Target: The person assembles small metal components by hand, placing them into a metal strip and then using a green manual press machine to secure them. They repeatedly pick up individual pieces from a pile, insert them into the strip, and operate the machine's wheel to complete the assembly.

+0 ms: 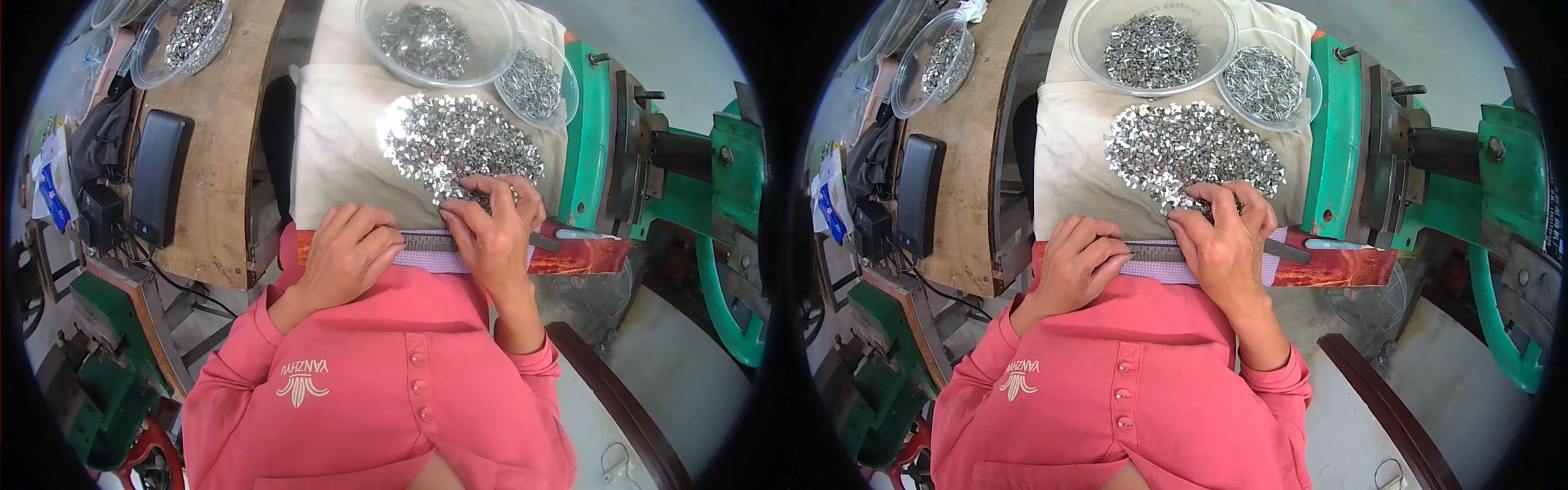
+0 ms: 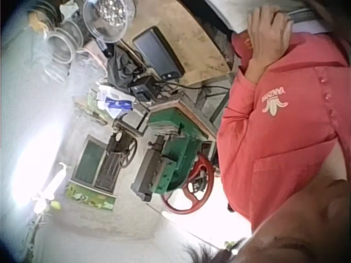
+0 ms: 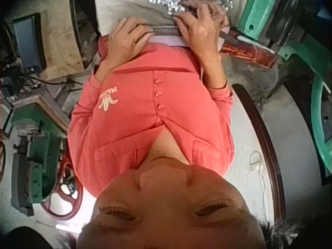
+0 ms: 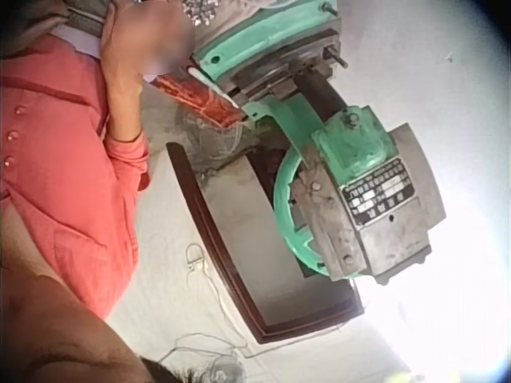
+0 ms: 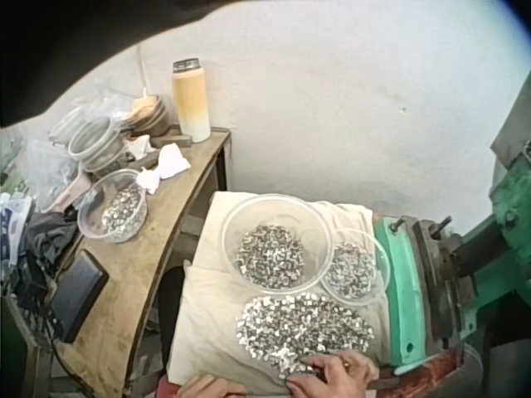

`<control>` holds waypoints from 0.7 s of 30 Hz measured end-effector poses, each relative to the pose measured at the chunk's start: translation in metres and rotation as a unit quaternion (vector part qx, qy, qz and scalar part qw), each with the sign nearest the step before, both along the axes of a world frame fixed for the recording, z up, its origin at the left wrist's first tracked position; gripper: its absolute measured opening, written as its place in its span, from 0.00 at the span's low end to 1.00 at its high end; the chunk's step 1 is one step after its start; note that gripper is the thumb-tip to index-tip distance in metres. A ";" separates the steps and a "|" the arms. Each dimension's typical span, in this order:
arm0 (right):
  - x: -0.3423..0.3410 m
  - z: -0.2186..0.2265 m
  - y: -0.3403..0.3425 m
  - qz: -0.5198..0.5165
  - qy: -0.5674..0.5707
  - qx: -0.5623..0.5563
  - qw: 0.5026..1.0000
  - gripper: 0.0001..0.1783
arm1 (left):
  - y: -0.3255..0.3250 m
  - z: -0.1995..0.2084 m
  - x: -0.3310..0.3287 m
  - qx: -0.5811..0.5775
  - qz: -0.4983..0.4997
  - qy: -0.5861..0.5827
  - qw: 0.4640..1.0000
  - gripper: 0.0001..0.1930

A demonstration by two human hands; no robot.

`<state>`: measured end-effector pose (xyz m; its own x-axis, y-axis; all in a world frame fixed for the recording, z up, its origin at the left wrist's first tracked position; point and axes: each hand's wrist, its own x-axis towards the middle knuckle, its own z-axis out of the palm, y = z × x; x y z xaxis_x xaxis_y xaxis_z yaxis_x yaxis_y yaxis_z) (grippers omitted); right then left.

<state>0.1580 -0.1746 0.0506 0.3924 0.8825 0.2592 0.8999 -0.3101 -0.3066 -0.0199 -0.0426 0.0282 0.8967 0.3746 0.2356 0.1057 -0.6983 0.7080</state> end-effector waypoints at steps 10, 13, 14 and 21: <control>-0.007 -0.004 -0.001 -0.013 -0.010 0.016 1.000 0.08 | -0.002 -0.003 -0.004 -0.018 0.001 0.016 1.000 0.15; -0.011 -0.004 -0.005 -0.017 0.025 0.036 0.999 0.08 | -0.003 -0.001 -0.001 -0.018 0.005 0.020 1.000 0.16; -0.014 -0.004 -0.009 -0.017 0.038 0.048 0.998 0.08 | -0.003 0.000 0.000 -0.018 0.003 0.021 1.000 0.16; -0.028 -0.006 -0.025 -0.002 0.067 0.038 0.997 0.09 | -0.004 0.004 0.010 0.025 -0.035 0.058 0.997 0.14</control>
<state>0.1304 -0.1993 0.0447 0.4322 0.8603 0.2703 0.8479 -0.2855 -0.4467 -0.0094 -0.0463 0.0323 0.9426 0.3002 0.1461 0.1341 -0.7412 0.6578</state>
